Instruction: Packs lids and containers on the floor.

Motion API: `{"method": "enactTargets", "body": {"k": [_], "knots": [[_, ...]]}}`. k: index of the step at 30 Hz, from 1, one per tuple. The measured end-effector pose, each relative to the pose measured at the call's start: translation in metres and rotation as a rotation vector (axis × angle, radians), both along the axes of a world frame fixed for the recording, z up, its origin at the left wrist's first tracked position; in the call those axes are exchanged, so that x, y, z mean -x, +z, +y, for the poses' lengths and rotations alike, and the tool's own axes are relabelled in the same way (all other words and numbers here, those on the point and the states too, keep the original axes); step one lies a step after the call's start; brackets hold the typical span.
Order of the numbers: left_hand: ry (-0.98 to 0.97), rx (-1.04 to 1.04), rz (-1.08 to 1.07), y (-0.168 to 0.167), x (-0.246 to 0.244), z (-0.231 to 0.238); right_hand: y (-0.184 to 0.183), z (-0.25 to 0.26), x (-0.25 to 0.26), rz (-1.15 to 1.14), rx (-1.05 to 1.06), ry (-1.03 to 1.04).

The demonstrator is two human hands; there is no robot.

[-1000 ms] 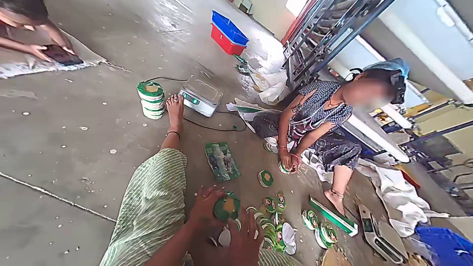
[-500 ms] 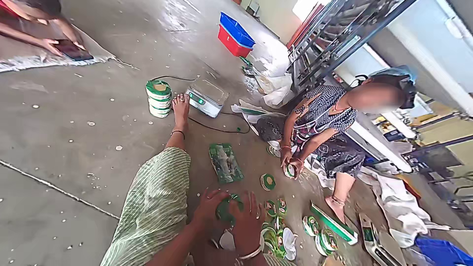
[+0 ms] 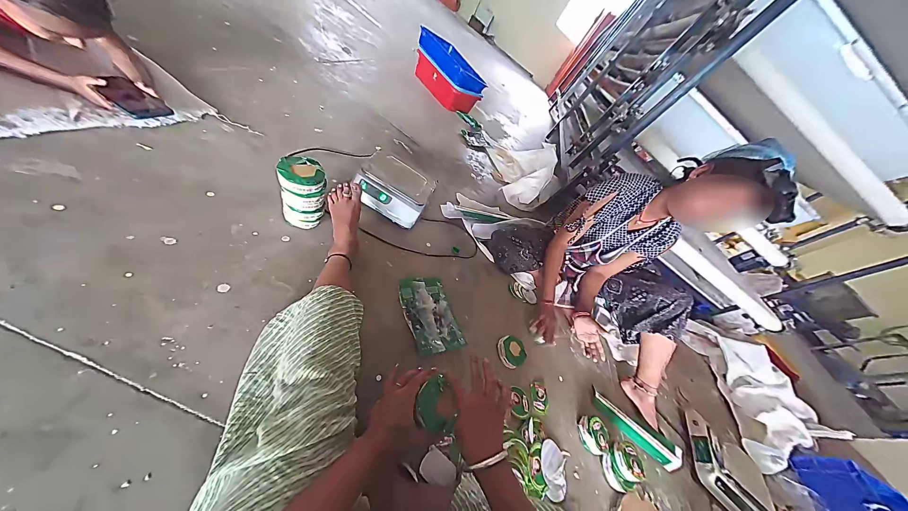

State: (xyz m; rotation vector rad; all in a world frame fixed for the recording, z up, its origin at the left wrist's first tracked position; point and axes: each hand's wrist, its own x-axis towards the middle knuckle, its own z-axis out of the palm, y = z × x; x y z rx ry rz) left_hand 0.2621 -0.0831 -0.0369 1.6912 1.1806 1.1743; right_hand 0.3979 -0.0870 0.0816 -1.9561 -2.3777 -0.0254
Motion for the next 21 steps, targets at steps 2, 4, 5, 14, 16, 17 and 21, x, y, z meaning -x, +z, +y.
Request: {"method": "enactTargets", "body": {"k": [2, 4, 5, 14, 16, 17, 21], "knots": [[-0.004, 0.010, 0.006, 0.001, 0.002, 0.000, 0.000, -0.002, 0.002, -0.020, 0.053, 0.011], [-0.002, 0.003, 0.033, 0.002, 0.002, 0.002, 0.002, 0.000, -0.001, -0.020, -0.022, 0.025], [0.013, -0.025, 0.037, 0.001, 0.001, 0.001, 0.002, 0.000, -0.004, -0.030, -0.055, 0.029], [0.074, -0.180, 0.062, -0.003, -0.001, 0.002, -0.013, -0.005, -0.037, -0.074, -0.172, 0.114], [0.085, -0.217, 0.094, -0.003, -0.001, 0.005, -0.016, -0.010, -0.041, -0.065, -0.142, 0.111], [0.089, -0.219, 0.104, -0.003, -0.001, 0.004, -0.014, -0.015, -0.041, -0.054, -0.123, 0.098], [0.082, -0.205, 0.111, -0.002, -0.001, 0.004, -0.009, -0.048, -0.029, 0.060, 0.009, -0.072]]}}
